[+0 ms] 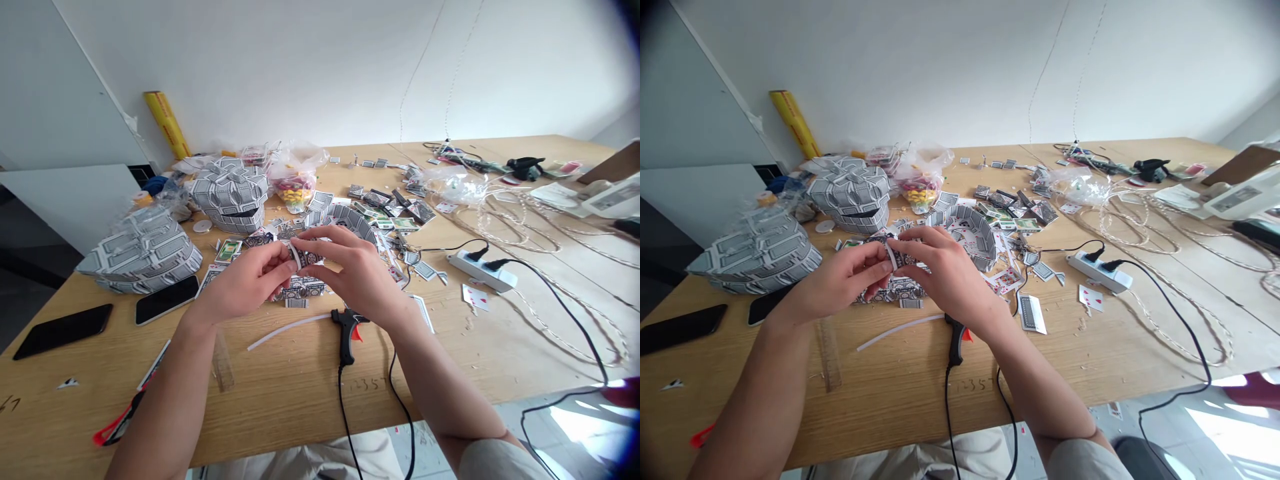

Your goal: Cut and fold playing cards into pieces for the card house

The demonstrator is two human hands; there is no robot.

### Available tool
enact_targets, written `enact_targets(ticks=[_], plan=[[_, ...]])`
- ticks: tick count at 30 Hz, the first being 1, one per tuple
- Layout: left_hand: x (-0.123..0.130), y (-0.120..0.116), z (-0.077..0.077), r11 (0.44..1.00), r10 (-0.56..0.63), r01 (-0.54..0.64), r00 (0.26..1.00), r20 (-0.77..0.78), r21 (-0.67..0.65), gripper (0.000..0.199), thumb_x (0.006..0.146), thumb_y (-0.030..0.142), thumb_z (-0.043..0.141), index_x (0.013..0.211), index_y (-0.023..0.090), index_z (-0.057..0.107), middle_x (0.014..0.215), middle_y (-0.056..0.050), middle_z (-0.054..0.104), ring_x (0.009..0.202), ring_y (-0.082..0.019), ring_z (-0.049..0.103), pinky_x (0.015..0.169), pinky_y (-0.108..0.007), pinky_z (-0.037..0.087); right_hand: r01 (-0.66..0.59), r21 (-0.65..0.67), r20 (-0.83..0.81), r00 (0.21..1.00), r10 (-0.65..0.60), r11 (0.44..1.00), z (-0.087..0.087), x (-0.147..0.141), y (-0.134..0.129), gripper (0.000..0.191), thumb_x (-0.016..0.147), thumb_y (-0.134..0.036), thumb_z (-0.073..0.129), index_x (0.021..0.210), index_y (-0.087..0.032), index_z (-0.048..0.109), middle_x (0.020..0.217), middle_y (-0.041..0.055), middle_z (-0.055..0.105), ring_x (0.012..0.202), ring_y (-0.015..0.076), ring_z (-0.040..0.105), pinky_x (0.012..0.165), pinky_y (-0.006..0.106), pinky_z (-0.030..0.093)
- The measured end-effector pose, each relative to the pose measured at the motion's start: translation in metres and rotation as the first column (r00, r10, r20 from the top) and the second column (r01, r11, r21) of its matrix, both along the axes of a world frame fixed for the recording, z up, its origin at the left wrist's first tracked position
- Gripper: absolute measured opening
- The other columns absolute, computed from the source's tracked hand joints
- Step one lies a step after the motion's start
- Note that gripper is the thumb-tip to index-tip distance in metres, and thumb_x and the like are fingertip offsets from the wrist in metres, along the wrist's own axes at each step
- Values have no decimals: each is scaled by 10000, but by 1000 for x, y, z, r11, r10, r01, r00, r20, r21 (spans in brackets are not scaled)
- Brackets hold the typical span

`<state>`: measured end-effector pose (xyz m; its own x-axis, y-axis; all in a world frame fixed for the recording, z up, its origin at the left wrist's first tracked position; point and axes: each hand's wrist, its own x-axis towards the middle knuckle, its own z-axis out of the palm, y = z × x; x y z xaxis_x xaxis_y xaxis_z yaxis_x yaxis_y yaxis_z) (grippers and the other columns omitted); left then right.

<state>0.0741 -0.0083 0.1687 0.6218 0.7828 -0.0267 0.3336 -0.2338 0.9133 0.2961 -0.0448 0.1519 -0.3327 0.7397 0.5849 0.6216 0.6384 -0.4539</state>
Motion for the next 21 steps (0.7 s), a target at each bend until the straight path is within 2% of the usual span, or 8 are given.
enact_targets(ticks=[4, 7, 12, 17, 21], plan=[[-2, 3, -3, 999, 9, -9, 1000, -12, -41, 239, 1040, 406, 614, 922, 198, 603, 743, 26, 615, 598, -109, 536, 526, -233, 429, -34, 5, 24, 999, 34, 999, 1, 0, -1, 381, 1016, -194, 755, 1386, -281, 769, 1372, 94, 750, 1258, 271, 705, 1093, 457, 593], [-1, 5, -7, 997, 19, -19, 1000, -6, -69, 254, 1028, 391, 630, 865, 202, 579, 697, 41, 584, 553, -95, 504, 490, -224, 400, -43, 18, 32, 999, 43, 999, 0, 1, 0, 386, 1002, -203, 774, 1380, -282, 775, 1363, 86, 751, 1253, 271, 705, 1093, 445, 592], [1, 7, -10, 1000, 9, -8, 1000, 29, -29, 288, 1029, 394, 650, 829, 202, 572, 656, 49, 587, 519, -79, 502, 469, -205, 380, -11, -13, 23, 1000, 12, 1000, 1, 2, 0, 385, 1002, -216, 776, 1374, -315, 778, 1370, 74, 751, 1240, 271, 714, 1080, 449, 600], [1, 9, -11, 1000, 9, -10, 999, 44, 17, 321, 1035, 383, 652, 782, 192, 598, 643, 35, 618, 518, -79, 524, 475, -204, 396, 7, -16, 24, 1000, -7, 1000, -1, 3, 2, 390, 990, -202, 789, 1370, -292, 783, 1360, 83, 753, 1215, 265, 725, 1066, 432, 602], [4, 8, -9, 1000, -29, 28, 993, 116, 13, 355, 1070, 420, 589, 807, 185, 632, 731, -5, 692, 572, -101, 601, 527, -225, 485, 22, 31, 55, 998, -24, 999, -3, 5, 4, 385, 993, -190, 785, 1368, -278, 783, 1323, 90, 759, 1209, 270, 708, 1048, 432, 595]])
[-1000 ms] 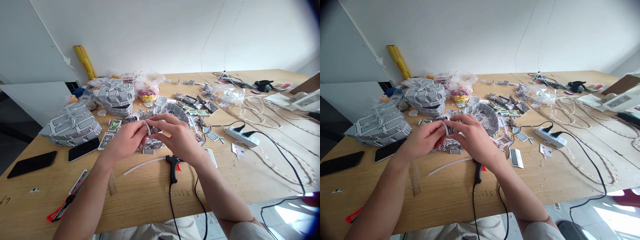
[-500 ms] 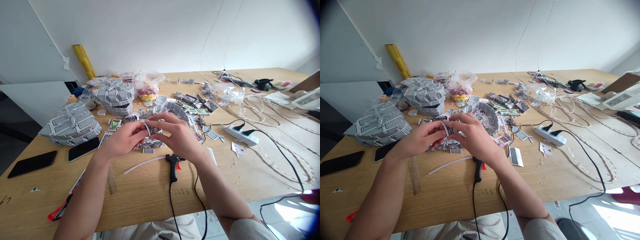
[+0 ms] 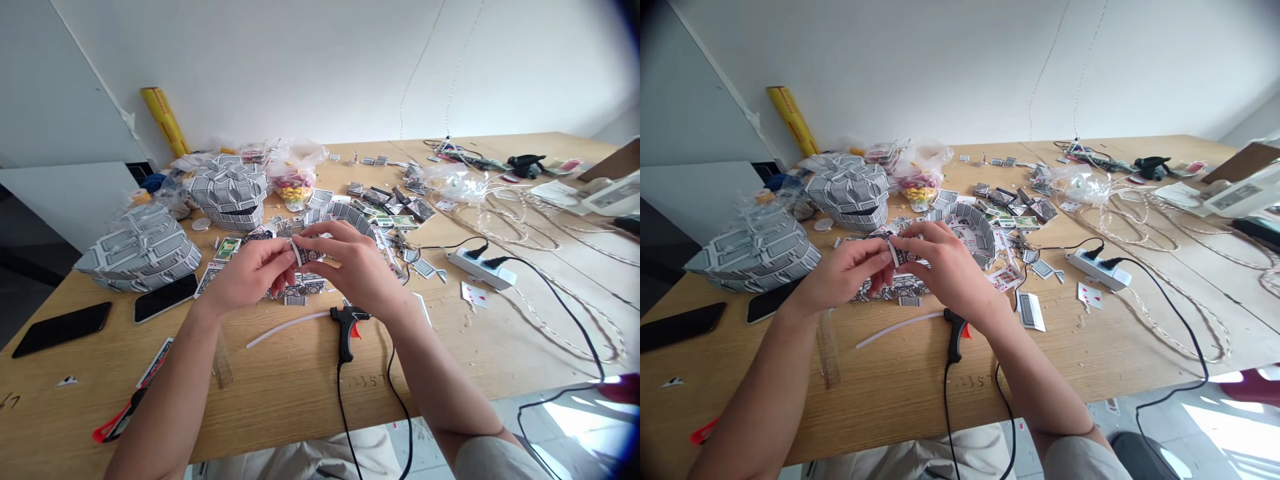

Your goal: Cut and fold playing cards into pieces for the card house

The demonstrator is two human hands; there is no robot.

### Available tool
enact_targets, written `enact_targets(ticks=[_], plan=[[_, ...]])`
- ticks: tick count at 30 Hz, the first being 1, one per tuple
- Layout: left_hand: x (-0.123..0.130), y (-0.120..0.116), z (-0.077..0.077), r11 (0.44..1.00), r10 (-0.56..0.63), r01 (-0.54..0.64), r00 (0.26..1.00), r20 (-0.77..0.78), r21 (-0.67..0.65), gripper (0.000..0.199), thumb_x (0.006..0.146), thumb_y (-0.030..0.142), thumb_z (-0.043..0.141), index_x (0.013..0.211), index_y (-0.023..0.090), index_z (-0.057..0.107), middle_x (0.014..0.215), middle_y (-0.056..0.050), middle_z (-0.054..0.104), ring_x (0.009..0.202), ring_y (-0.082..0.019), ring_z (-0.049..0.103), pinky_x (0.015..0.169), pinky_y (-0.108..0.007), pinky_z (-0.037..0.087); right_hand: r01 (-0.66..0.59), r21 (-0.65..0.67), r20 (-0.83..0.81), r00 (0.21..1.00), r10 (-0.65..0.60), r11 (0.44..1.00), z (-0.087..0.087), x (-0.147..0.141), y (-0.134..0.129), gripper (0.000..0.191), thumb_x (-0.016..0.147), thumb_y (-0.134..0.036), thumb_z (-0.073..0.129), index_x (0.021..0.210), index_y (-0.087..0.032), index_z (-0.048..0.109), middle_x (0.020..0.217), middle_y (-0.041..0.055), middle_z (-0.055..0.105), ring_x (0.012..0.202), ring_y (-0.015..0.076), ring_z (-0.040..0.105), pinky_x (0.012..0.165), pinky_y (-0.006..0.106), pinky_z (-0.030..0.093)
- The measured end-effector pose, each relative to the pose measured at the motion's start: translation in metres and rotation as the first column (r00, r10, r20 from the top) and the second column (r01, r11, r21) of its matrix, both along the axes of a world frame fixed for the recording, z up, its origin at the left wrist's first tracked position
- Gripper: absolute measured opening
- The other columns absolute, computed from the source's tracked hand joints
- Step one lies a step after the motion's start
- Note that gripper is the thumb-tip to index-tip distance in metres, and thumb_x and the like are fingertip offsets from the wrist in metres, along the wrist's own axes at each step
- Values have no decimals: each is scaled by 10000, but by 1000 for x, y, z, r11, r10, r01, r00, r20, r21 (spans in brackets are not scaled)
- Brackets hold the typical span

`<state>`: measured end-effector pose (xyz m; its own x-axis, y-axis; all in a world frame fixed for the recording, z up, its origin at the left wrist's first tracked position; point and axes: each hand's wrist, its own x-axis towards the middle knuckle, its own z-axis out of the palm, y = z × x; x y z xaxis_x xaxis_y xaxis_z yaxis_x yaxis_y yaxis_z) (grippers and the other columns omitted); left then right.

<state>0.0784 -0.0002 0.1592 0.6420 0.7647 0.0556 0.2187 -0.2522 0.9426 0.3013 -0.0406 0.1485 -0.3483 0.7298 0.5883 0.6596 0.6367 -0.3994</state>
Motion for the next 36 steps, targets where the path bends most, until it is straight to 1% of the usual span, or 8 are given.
enact_targets(ticks=[5, 8, 10, 13, 17, 25, 30, 36], plan=[[5, -2, -3, 997, 77, -77, 996, 35, 15, 353, 1007, 447, 720, 788, 189, 622, 672, 15, 668, 552, -95, 578, 504, -213, 464, -26, 50, 5, 1000, 26, 998, 0, -1, 1, 324, 1011, -248, 775, 1332, -281, 799, 1279, 96, 758, 1188, 275, 685, 1040, 442, 581], [2, -1, -3, 995, 94, -96, 995, 44, 31, 366, 1031, 442, 696, 783, 193, 592, 668, 19, 657, 561, -89, 574, 513, -206, 459, -46, -46, -169, 985, 38, 998, 2, -2, 3, 377, 952, -306, 850, 1324, -276, 796, 1334, 94, 741, 1225, 273, 688, 1061, 438, 584], [-3, 1, 0, 996, 80, -82, 996, 42, 44, 361, 1051, 437, 664, 795, 194, 588, 701, 8, 675, 589, -92, 590, 535, -209, 473, -94, -204, -366, 931, 13, 975, 2, -1, 4, 434, 925, -366, 871, 1337, -266, 780, 1327, 87, 754, 1166, 248, 717, 996, 403, 618], [-10, 2, 3, 996, 51, -52, 998, 28, 66, 337, 1055, 427, 657, 818, 199, 583, 750, -2, 702, 630, -102, 615, 569, -222, 496, -215, -410, -582, 810, -73, 887, 1, -2, 9, 368, 928, -481, 841, 1180, -214, 819, 1031, 59, 808, 881, 184, 731, 802, 344, 639], [-11, 1, 2, 989, 49, -51, 999, 15, 138, 309, 1071, 425, 635, 857, 206, 587, 807, -2, 709, 715, -123, 651, 672, -259, 544, -350, -447, -709, 700, -88, 823, 1, -6, 13, 370, 857, -559, 877, 895, -201, 793, 830, 16, 749, 730, 148, 678, 693, 314, 630], [-6, 0, -1, 970, 97, -96, 995, 7, 223, 312, 1099, 444, 584, 897, 209, 609, 833, -17, 743, 769, -151, 701, 756, -293, 565, -289, -452, -719, 678, -153, 844, 4, -12, 11, 420, 829, -570, 884, 787, -188, 714, 689, -22, 661, 586, 113, 636, 565, 266, 535], [4, -5, -3, 942, 244, -245, 969, 35, 230, 365, 1100, 504, 559, 877, 219, 603, 741, -7, 713, 704, -158, 714, 659, -266, 547, -195, -418, -696, 697, -175, 887, 4, -15, 9, 439, 833, -603, 867, 797, -199, 699, 673, -24, 649, 589, 125, 623, 547, 273, 517], [10, -9, -7, 867, 324, -325, 944, 69, 377, 344, 1123, 471, 526, 873, 238, 564, 670, 19, 665, 613, -138, 677, 567, -245, 474, -292, -417, -738, 661, -133, 861, 0, -14, 11, 465, 872, -623, 837, 763, -211, 651, 654, -30, 624, 573, 121, 620, 549, 275, 512]])
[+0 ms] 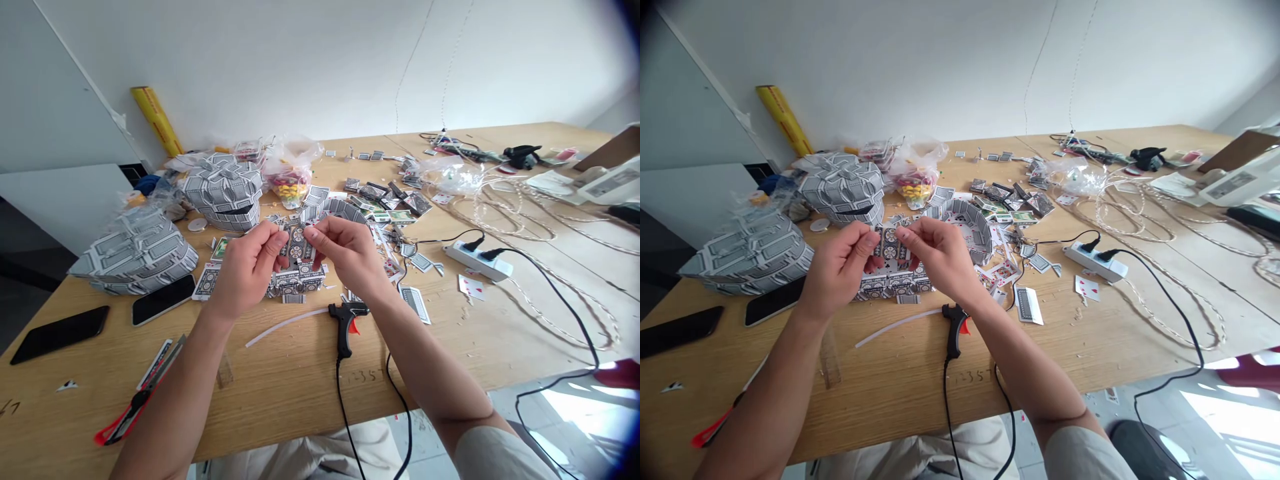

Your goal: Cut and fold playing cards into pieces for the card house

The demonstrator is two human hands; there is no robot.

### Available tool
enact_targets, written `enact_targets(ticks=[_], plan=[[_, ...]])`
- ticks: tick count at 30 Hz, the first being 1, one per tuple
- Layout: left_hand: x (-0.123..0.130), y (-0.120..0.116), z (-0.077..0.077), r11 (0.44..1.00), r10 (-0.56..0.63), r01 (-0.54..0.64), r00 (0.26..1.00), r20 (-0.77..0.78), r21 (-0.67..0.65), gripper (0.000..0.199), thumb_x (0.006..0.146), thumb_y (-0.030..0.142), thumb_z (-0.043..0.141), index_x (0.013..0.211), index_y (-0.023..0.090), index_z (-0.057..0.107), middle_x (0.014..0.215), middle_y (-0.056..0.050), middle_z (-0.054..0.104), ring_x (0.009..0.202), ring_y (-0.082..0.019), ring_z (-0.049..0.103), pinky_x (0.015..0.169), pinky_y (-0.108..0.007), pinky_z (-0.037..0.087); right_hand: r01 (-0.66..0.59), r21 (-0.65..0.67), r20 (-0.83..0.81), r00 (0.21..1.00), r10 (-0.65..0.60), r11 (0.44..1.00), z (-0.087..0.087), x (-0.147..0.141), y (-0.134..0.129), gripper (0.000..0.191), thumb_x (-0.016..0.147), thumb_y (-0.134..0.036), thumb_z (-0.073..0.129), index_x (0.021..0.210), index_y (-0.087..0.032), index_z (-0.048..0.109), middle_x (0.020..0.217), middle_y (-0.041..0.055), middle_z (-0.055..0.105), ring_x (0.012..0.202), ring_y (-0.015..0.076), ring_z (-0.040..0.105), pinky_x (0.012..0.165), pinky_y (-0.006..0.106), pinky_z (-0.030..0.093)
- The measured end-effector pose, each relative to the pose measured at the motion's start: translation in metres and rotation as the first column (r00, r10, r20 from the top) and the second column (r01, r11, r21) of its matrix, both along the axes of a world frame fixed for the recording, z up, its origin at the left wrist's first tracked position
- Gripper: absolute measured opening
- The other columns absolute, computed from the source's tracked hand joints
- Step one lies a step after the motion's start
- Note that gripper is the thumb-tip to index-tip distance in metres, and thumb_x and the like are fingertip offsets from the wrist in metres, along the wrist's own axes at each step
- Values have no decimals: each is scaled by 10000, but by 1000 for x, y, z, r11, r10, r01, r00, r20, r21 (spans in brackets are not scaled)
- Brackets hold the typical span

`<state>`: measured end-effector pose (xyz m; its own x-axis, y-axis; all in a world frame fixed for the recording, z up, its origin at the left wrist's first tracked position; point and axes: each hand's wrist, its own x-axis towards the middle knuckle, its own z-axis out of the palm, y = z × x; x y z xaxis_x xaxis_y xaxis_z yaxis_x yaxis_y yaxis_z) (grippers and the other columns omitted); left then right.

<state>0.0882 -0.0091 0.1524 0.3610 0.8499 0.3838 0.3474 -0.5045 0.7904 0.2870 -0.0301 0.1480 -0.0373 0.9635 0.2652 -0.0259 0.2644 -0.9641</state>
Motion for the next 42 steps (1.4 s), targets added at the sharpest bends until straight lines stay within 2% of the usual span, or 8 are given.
enact_targets(ticks=[7, 15, 24, 29, 32, 35, 39, 42], plan=[[3, -2, -2, 998, 31, -32, 999, 17, 53, 320, 1126, 460, 516, 895, 243, 562, 734, 4, 681, 642, -149, 676, 602, -258, 507, -29, -19, -121, 992, 26, 999, 2, -4, 0, 529, 828, -693, 852, 774, -224, 613, 708, -38, 582, 612, 126, 644, 559, 269, 564], [3, -2, 2, 996, 70, -61, 987, 141, -71, 371, 1089, 510, 542, 844, 232, 561, 730, 7, 568, 622, -136, 583, 609, -262, 566, 13, 107, 245, 969, -40, 994, -1, -8, -6, 663, 988, -749, 641, 601, -220, 541, 537, -18, 592, 549, 112, 558, 593, 270, 481], [4, -7, 5, 987, 155, -159, 981, 115, 28, 451, 1087, 599, 548, 843, 227, 624, 651, 20, 537, 554, -121, 580, 490, -223, 439, 67, 180, 326, 937, -124, 981, -3, -13, -12, 703, 1006, -781, 571, 596, -210, 574, 542, -16, 564, 543, 110, 487, 540, 279, 337], [-6, 7, 4, 996, 90, -89, 994, 58, -14, 406, 1062, 525, 622, 802, 216, 669, 612, 23, 587, 544, -123, 586, 518, -241, 435, -13, 121, 405, 914, -37, 993, -6, -2, -1, 698, 999, -785, 581, 614, -203, 609, 519, -32, 531, 520, 99, 445, 541, 279, 320], [-11, 29, -12, 991, -36, 33, 999, -20, -129, 282, 970, 470, 743, 868, 208, 728, 689, 10, 651, 612, -137, 605, 581, -258, 458, -72, -55, 545, 833, 91, 996, -16, 8, 14, 693, 1013, -773, 568, 627, -202, 643, 513, -26, 554, 493, 101, 453, 531, 285, 324], [-11, 53, -40, 950, -129, 92, 986, -107, -297, 268, 898, 442, 795, 997, 205, 718, 724, 2, 691, 641, -160, 616, 600, -273, 441, -62, -214, 734, 648, 202, 975, -30, 15, 28, 633, 1053, -680, 576, 664, -196, 701, 608, 34, 685, 553, 136, 561, 594, 308, 399], [-8, 72, -73, 921, -198, 106, 956, -218, -375, 311, 889, 483, 782, 1009, 209, 695, 702, 8, 672, 636, -171, 591, 605, -283, 393, 62, -93, 924, 378, 63, 994, -44, 17, 36, 320, 1060, -377, 631, 900, -171, 816, 816, 123, 790, 754, 229, 688, 720, 365, 480], [-8, 78, -82, 904, -203, 95, 953, -224, -417, 393, 815, 542, 843, 928, 201, 685, 761, -17, 709, 687, -183, 616, 640, -290, 414, 89, -37, 945, 326, 6, 995, -47, 17, 36, 246, 1025, -223, 607, 1064, -148, 838, 946, 151, 824, 876, 275, 738, 791, 398, 523]])
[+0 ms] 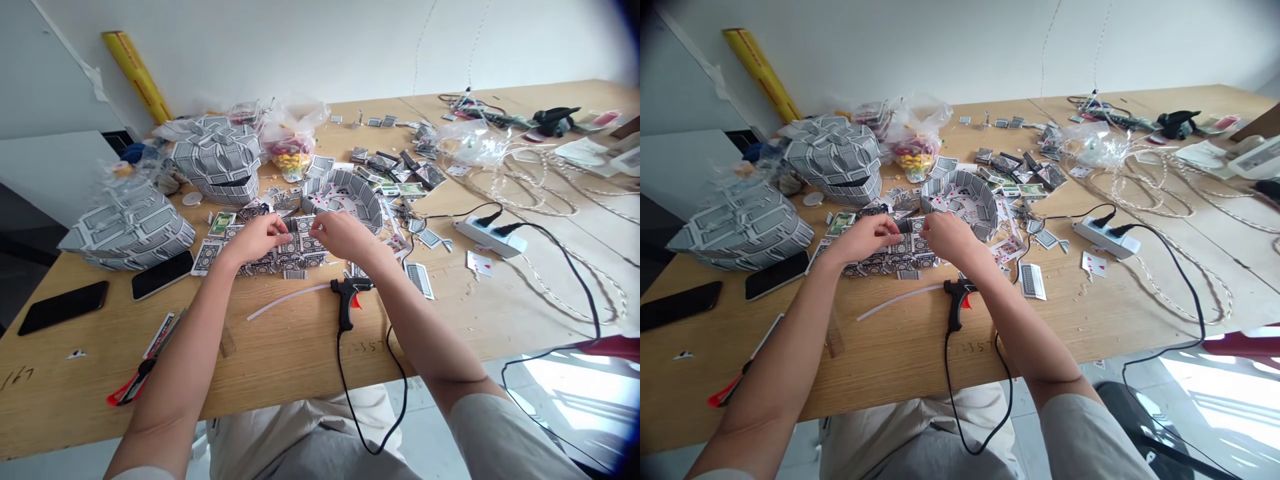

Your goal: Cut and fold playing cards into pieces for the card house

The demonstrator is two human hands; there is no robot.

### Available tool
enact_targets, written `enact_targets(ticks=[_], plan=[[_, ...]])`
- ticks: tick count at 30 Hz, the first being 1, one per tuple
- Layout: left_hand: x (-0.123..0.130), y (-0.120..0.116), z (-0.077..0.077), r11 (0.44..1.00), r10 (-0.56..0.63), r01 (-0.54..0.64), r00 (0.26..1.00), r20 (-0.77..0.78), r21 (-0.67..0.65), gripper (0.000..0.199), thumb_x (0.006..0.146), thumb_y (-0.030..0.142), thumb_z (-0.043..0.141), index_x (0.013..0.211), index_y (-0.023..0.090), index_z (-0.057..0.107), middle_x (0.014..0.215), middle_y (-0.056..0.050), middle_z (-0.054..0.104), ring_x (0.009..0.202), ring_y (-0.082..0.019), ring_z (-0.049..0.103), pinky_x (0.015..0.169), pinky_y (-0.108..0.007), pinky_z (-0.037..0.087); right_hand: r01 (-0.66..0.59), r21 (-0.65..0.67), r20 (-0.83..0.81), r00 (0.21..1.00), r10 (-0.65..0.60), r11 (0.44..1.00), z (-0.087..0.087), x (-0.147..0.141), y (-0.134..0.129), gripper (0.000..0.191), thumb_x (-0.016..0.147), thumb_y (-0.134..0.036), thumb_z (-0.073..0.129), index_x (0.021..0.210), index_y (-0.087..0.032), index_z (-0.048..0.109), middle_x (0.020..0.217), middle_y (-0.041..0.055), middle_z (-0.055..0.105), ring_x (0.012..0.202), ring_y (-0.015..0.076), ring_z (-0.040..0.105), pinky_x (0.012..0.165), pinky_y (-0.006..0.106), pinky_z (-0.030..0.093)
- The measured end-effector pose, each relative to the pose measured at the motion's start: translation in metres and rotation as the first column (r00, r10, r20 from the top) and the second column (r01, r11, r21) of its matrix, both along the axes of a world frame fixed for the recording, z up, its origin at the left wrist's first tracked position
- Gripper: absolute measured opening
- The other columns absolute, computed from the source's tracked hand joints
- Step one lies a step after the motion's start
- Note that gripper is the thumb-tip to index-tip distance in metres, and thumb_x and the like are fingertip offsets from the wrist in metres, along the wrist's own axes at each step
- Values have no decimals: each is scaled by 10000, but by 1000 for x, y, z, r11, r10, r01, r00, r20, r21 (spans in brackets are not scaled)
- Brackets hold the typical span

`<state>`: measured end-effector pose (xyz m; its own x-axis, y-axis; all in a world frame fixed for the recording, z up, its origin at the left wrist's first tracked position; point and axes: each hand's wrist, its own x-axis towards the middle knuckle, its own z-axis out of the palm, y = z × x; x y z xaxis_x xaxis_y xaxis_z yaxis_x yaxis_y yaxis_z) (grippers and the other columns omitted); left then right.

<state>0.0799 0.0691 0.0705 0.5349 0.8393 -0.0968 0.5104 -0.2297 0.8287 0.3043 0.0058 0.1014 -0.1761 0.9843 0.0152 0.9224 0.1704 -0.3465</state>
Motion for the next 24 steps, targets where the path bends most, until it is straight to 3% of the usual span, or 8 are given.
enact_targets(ticks=[5, 8, 15, 18, 24], plan=[[-2, 5, -1, 999, -4, 2, 999, -49, -33, 505, 730, 639, 893, 812, 183, 691, 770, -33, 708, 702, -177, 594, 664, -296, 432, 1, -30, -17, 1000, -1, 1000, 3, -2, -2, 234, 998, -201, 658, 1142, -145, 834, 988, 145, 834, 973, 306, 761, 851, 420, 548], [-2, 6, -3, 996, -63, 61, 997, -37, -59, 512, 707, 637, 912, 817, 184, 703, 756, -21, 699, 702, -175, 592, 667, -295, 436, -21, -76, -23, 1000, 19, 997, 4, -1, -3, 264, 971, -203, 727, 1214, -163, 822, 1032, 139, 838, 1008, 309, 768, 881, 420, 556], [-1, 7, -8, 996, -88, 87, 996, -27, -34, 468, 743, 604, 883, 874, 181, 733, 797, -37, 718, 737, -185, 611, 690, -306, 453, -210, -117, 39, 976, 216, 971, -3, -7, -4, 635, 865, -244, 918, 1457, -206, 691, 1078, 111, 840, 1033, 297, 782, 865, 373, 551], [0, 8, -12, 996, -89, 88, 995, -34, -36, 464, 753, 606, 866, 887, 182, 734, 822, -43, 732, 766, -196, 624, 708, -314, 463, -206, -137, 81, 973, 218, 969, -7, -13, -2, 584, 906, -303, 890, 1439, -165, 695, 1139, 155, 831, 1079, 332, 776, 858, 384, 545], [0, 10, -17, 996, -90, 87, 993, -81, -35, 463, 785, 612, 837, 922, 182, 733, 857, -47, 744, 812, -215, 651, 739, -334, 483, -166, -191, 72, 981, 183, 967, -8, -16, 2, 466, 962, -288, 813, 1406, -188, 715, 1057, 126, 827, 1056, 322, 765, 863, 380, 529]])
